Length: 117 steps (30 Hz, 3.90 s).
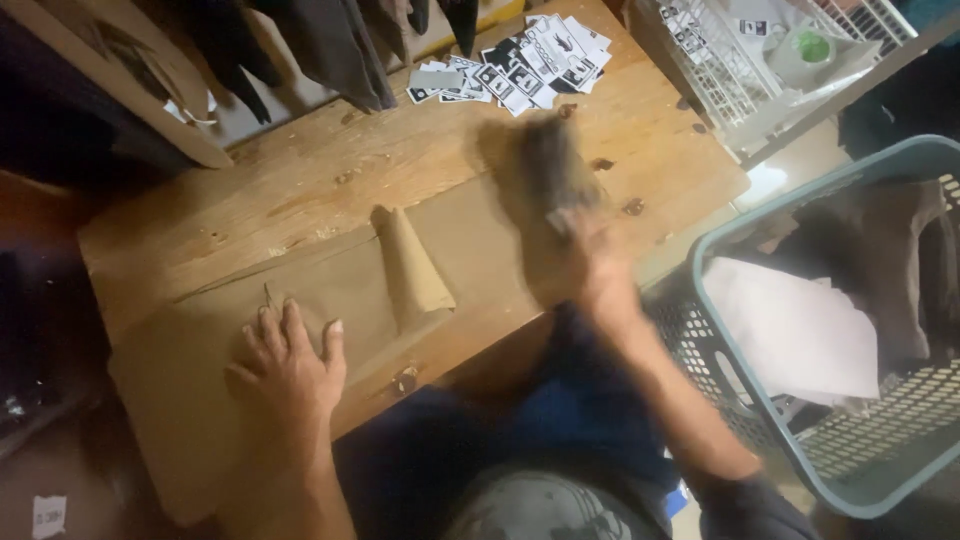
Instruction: The person removes a folded pair of trousers from a plastic bag, places the bag aside, and then uses a brush to sweep dust off the trousers laid flat on a wooden table. The person folds the trousers and continues brushing them.
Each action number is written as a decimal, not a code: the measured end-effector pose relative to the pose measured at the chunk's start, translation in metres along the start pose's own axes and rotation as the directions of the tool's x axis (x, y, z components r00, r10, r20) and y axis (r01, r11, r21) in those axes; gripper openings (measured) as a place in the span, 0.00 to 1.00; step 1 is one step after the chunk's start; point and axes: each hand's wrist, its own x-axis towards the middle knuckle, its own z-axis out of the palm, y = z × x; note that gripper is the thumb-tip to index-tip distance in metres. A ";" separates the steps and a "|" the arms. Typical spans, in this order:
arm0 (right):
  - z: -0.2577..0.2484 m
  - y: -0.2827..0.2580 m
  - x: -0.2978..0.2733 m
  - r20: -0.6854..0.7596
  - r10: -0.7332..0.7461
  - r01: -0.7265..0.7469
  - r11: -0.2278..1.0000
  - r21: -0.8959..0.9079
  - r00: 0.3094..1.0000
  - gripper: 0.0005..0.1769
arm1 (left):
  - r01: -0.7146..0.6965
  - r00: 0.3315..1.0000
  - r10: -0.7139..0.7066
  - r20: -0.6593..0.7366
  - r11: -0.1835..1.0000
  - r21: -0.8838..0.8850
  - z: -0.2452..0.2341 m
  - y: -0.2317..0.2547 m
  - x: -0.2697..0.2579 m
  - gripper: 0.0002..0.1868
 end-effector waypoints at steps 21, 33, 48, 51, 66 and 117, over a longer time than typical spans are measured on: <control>0.037 0.134 0.050 -0.158 0.244 -0.242 0.970 0.032 0.957 0.32 | -0.100 0.959 0.057 -0.278 0.985 -0.143 -0.014 0.052 0.021 0.32; 0.062 0.040 0.104 -0.018 0.280 -0.277 0.935 -0.220 0.960 0.23 | 0.047 0.983 -0.143 -0.118 0.809 -0.586 0.069 0.079 0.047 0.30; 0.010 0.010 0.086 -0.187 0.180 -0.149 0.975 0.166 0.966 0.24 | -0.042 0.909 -0.236 -0.342 0.767 -0.641 0.068 -0.063 0.026 0.23; 0.002 0.003 0.088 -0.180 0.205 -0.198 0.979 0.056 0.962 0.16 | 0.054 0.917 -0.242 -0.317 0.863 -0.502 0.053 -0.097 0.013 0.26; 0.034 0.068 0.129 -0.085 0.350 -0.359 0.888 -0.289 0.933 0.48 | -0.009 0.926 -0.225 -0.303 0.789 -0.614 0.049 -0.026 0.016 0.22; 0.024 0.014 -0.039 0.058 0.039 -0.039 0.999 0.006 0.998 0.30 | -0.171 0.883 -0.009 -0.469 0.925 -0.340 0.069 0.048 0.031 0.19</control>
